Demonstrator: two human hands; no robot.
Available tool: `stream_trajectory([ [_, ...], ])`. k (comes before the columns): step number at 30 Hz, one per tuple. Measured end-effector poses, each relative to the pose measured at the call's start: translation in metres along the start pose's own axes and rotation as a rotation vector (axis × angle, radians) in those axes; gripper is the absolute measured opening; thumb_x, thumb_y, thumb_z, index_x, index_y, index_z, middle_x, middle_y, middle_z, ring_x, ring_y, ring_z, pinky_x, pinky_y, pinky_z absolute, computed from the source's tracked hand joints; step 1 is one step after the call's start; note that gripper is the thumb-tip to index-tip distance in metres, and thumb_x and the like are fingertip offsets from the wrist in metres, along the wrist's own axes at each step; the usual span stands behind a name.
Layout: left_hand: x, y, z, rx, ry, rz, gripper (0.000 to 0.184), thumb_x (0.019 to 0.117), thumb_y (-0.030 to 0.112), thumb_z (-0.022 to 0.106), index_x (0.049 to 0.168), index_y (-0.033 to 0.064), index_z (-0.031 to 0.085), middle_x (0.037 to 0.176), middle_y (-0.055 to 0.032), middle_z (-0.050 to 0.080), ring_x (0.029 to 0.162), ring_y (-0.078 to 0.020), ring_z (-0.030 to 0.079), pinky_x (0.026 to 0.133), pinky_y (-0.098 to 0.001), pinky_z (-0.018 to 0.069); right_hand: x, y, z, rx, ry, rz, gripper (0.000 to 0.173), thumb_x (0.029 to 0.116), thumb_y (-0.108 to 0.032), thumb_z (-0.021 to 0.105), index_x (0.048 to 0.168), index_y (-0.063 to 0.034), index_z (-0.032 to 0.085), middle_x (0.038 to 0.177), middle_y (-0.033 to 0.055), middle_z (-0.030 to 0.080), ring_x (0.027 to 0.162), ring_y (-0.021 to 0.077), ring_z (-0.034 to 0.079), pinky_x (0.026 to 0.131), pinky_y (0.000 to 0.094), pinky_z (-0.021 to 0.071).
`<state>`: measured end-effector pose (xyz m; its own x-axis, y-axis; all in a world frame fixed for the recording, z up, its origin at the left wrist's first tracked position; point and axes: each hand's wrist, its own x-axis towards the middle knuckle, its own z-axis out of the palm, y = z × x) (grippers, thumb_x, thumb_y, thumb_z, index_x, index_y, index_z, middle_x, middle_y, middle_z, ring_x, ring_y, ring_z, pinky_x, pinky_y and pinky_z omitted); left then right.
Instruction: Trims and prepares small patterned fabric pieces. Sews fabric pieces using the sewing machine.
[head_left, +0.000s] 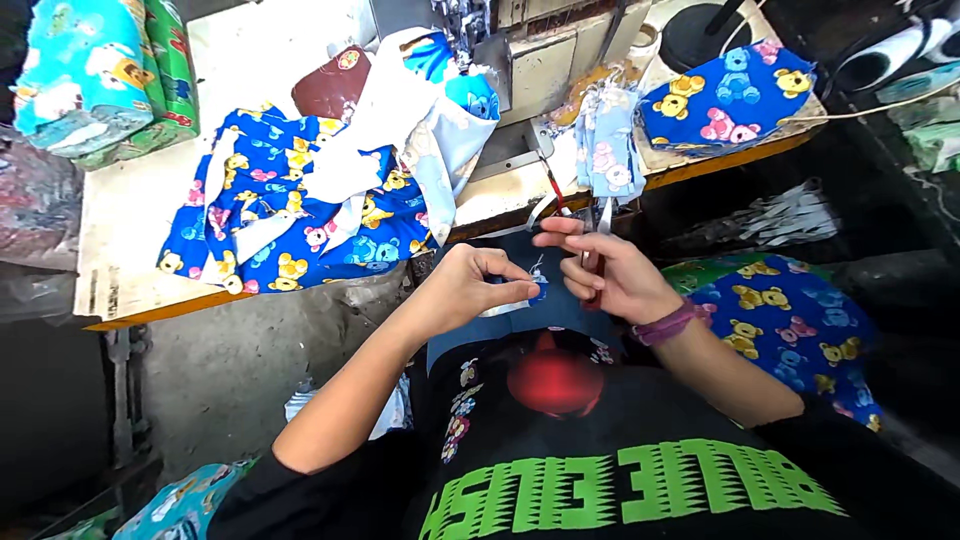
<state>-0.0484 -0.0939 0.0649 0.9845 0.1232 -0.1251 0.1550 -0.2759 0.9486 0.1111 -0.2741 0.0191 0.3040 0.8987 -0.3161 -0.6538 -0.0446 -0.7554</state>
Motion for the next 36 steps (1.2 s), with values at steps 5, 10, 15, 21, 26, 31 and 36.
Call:
stream_trajectory([
  [5,0.005,0.010,-0.008,0.086,-0.106,0.086,0.010,0.0921,0.013,0.074,0.093,0.0045,0.079,0.085,0.0035,0.068,0.078,0.0036,0.062,0.068,-0.0116,0.0507,-0.003,-0.038,0.011,-0.719,-0.306,-0.142,0.030,0.0929,-0.009,0.073,0.123,-0.0064,0.070,0.094,-0.0056,0.073,0.051,-0.0049,0.052,0.045,0.0113,0.0452],
  [10,-0.001,0.013,-0.017,0.069,-0.060,0.116,0.008,0.0920,0.008,0.072,0.095,0.0032,0.078,0.079,0.0034,0.065,0.070,0.0026,0.060,0.062,-0.0112,0.0504,0.000,-0.048,0.015,-0.811,-0.339,-0.118,0.019,0.0888,-0.009,0.077,0.108,-0.0081,0.075,0.078,-0.0085,0.069,0.051,-0.0052,0.053,0.046,0.0099,0.0450],
  [15,-0.004,0.011,-0.019,0.023,-0.068,0.116,0.009,0.0928,0.005,0.069,0.097,0.0018,0.077,0.082,0.0027,0.066,0.071,0.0017,0.062,0.064,-0.0120,0.0528,0.003,-0.039,0.019,-0.751,-0.312,-0.137,0.008,0.0879,-0.005,0.076,0.091,-0.0079,0.070,0.078,-0.0053,0.068,0.053,-0.0026,0.055,0.047,0.0110,0.0465],
  [21,-0.006,0.015,-0.012,-0.004,0.015,-0.021,0.006,0.0879,0.012,0.077,0.091,0.0075,0.079,0.078,0.0056,0.068,0.068,0.0045,0.061,0.060,-0.0112,0.0496,-0.002,-0.042,0.021,-0.797,-0.263,-0.164,0.008,0.0880,-0.011,0.079,0.087,-0.0099,0.071,0.074,-0.0068,0.068,0.052,-0.0030,0.055,0.047,0.0113,0.0464],
  [26,-0.005,0.015,-0.002,-0.062,0.047,-0.067,0.004,0.0853,0.010,0.080,0.089,0.0090,0.079,0.078,0.0057,0.071,0.068,0.0047,0.062,0.061,-0.0116,0.0507,-0.002,-0.037,0.015,-0.778,-0.328,-0.184,0.009,0.0933,-0.016,0.074,0.089,-0.0110,0.068,0.068,-0.0097,0.063,0.051,-0.0047,0.054,0.048,0.0104,0.0457],
  [31,-0.003,0.013,0.005,-0.063,0.098,-0.002,0.004,0.0857,0.004,0.075,0.088,0.0051,0.078,0.074,0.0058,0.069,0.062,0.0066,0.058,0.056,-0.0100,0.0483,-0.004,-0.032,0.017,-0.722,-0.266,-0.177,0.031,0.0832,-0.025,0.084,0.103,-0.0160,0.061,0.070,-0.0112,0.059,0.050,-0.0056,0.049,0.046,0.0093,0.0423],
  [36,-0.001,0.011,0.006,-0.036,0.049,0.003,0.006,0.0879,0.008,0.076,0.091,0.0045,0.078,0.078,0.0053,0.069,0.070,0.0059,0.061,0.063,-0.0107,0.0500,-0.002,-0.004,0.031,-0.305,0.051,-0.138,0.007,0.0987,-0.012,0.063,0.093,-0.0148,0.061,0.060,-0.0080,0.053,0.043,-0.0024,0.041,0.043,0.0128,0.0387],
])
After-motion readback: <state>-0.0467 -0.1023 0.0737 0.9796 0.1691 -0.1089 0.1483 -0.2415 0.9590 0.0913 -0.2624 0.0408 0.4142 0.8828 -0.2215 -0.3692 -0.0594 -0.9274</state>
